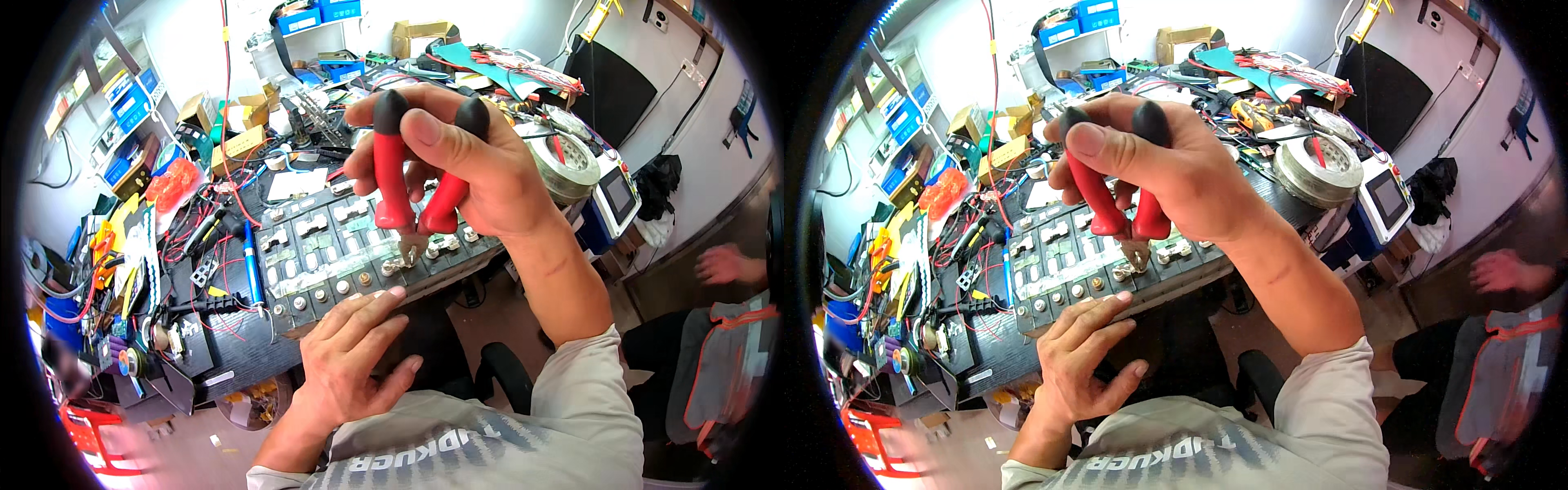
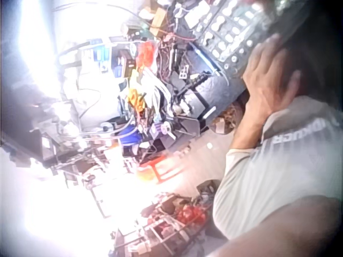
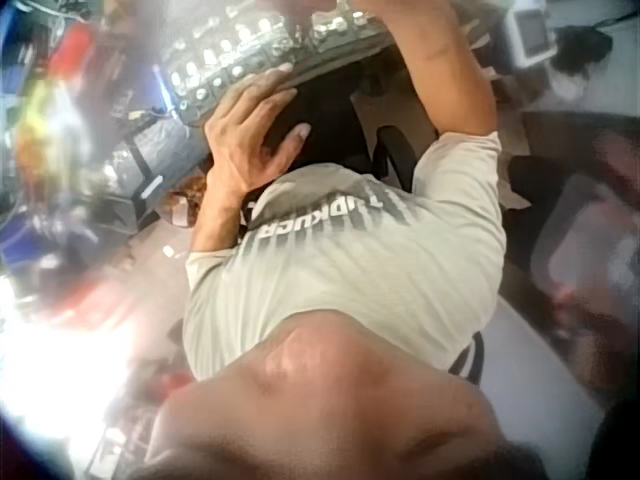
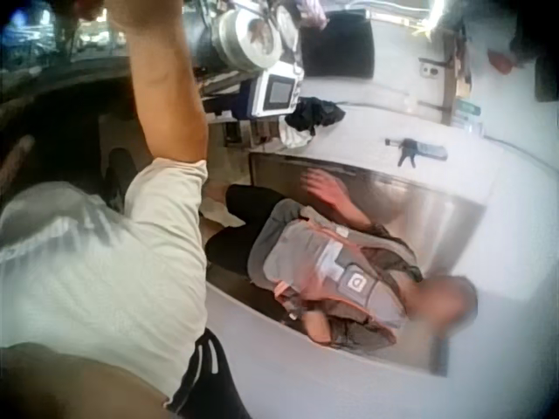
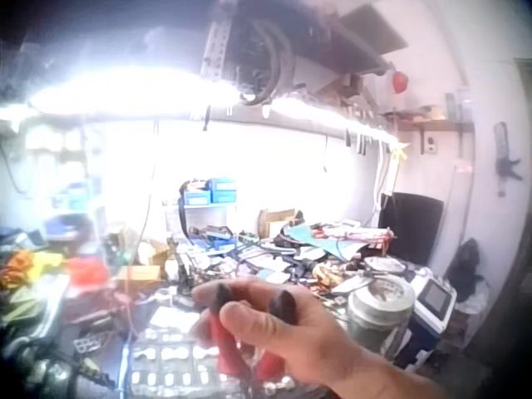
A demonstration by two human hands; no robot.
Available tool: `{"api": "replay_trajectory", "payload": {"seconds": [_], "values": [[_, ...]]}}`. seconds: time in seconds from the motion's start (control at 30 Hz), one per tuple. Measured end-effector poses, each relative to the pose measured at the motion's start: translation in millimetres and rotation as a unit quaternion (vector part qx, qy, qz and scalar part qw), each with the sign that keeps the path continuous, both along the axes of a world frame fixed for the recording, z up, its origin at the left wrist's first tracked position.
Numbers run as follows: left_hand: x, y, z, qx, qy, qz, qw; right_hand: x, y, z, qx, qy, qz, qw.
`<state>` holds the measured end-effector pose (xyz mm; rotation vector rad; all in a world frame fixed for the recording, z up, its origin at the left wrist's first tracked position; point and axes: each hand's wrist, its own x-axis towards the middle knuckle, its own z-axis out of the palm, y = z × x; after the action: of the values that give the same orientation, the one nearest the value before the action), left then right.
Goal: The person uses pliers to remove metal connectors and wires from a large battery pack component on a workbench.
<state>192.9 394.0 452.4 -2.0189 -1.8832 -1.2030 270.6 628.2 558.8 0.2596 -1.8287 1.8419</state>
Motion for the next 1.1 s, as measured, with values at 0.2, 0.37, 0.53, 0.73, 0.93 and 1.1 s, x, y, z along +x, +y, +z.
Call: {"api": "replay_trajectory", "payload": {"seconds": [0.2, 0.37, 0.53, 0.73, 0.93, 1.1], "values": [[1.2, -0.9, 0.0, -0.001, -0.006, 0.003, 1.0, 2.8, 8.0, -12.3, 0.041, 0.011, 0.07, 0.997], [0.4, -1.8, 1.3, -0.006, -0.004, 0.0, 1.0, 5.4, -3.1, -19.5, -0.014, 0.049, 0.143, 0.988], [-0.6, -1.1, -0.6, 0.002, -0.002, -0.001, 1.0, 6.3, -14.7, -15.9, 0.009, 0.046, 0.082, 0.996], [2.7, 0.1, 4.3, -0.009, -0.003, 0.006, 1.0, 8.8, -13.1, -30.7, -0.081, 0.128, -0.049, 0.987], [1.4, -4.5, 4.2, -0.009, -0.004, 0.012, 1.0, 21.9, -24.8, -47.7, -0.186, 0.188, -0.131, 0.956], [0.1, -4.7, 4.0, -0.005, -0.01, 0.003, 1.0, 22.6, -19.6, -44.6, -0.201, 0.165, -0.098, 0.961]]}}
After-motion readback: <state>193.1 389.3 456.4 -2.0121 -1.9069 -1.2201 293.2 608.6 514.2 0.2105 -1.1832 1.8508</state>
